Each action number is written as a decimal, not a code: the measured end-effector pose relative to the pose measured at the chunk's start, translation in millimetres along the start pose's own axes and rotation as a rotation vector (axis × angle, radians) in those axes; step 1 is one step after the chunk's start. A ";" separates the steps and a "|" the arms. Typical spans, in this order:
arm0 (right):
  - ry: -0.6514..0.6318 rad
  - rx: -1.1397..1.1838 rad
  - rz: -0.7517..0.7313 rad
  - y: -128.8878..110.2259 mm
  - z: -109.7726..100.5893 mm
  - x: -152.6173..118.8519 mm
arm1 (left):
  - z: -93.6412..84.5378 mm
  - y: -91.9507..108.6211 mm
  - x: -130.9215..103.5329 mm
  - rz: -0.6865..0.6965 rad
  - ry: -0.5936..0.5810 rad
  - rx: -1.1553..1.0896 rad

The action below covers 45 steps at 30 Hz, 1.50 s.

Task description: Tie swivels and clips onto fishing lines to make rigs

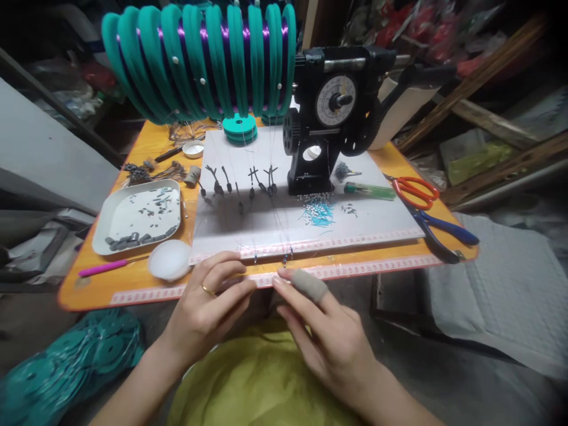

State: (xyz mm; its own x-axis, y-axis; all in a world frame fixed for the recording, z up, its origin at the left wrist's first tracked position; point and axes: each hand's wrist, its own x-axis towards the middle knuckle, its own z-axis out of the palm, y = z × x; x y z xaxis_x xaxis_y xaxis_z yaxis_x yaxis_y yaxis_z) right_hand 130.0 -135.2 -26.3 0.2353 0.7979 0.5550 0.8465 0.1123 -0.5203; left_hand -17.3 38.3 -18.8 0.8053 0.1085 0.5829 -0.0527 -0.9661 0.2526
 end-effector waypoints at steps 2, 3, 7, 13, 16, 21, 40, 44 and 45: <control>-0.020 -0.013 0.020 -1.7 10.9 13.6 | -0.2 -0.3 -2.0 -0.028 0.019 -0.006; -0.015 -0.019 0.024 -1.3 15.4 18.5 | -0.7 -0.5 -2.8 -0.040 0.028 -0.008; 0.027 -0.015 -0.002 1.2 25.0 25.7 | -2.3 -1.1 -6.5 -0.068 0.054 -0.023; 0.026 0.002 -0.018 -1.6 28.4 22.8 | -0.6 0.6 -14.5 -0.090 0.091 -0.003; 0.032 0.003 -0.025 -2.9 30.5 22.0 | -0.6 1.4 -17.1 -0.107 0.093 0.002; 0.013 -0.033 -0.041 -5.7 31.7 24.1 | -1.2 6.1 -17.4 -0.163 0.126 0.051; -0.031 0.068 -0.001 -12.6 32.2 32.1 | 31.1 56.9 -5.3 -1.330 0.334 -1.323; -0.068 0.083 0.016 -12.3 30.6 33.1 | 31.7 57.5 -11.2 -1.274 0.356 -1.126; -0.070 0.071 0.013 -12.4 30.6 33.5 | 31.6 57.6 -13.6 -1.210 0.355 -1.011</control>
State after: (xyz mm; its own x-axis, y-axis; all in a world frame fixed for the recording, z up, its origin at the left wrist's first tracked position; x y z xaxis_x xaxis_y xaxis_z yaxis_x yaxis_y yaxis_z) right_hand 112.8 -91.7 -21.1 0.2101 0.8387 0.5025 0.8071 0.1413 -0.5732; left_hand -12.7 -26.2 -36.7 0.4994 0.8376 -0.2215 0.0155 0.2470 0.9689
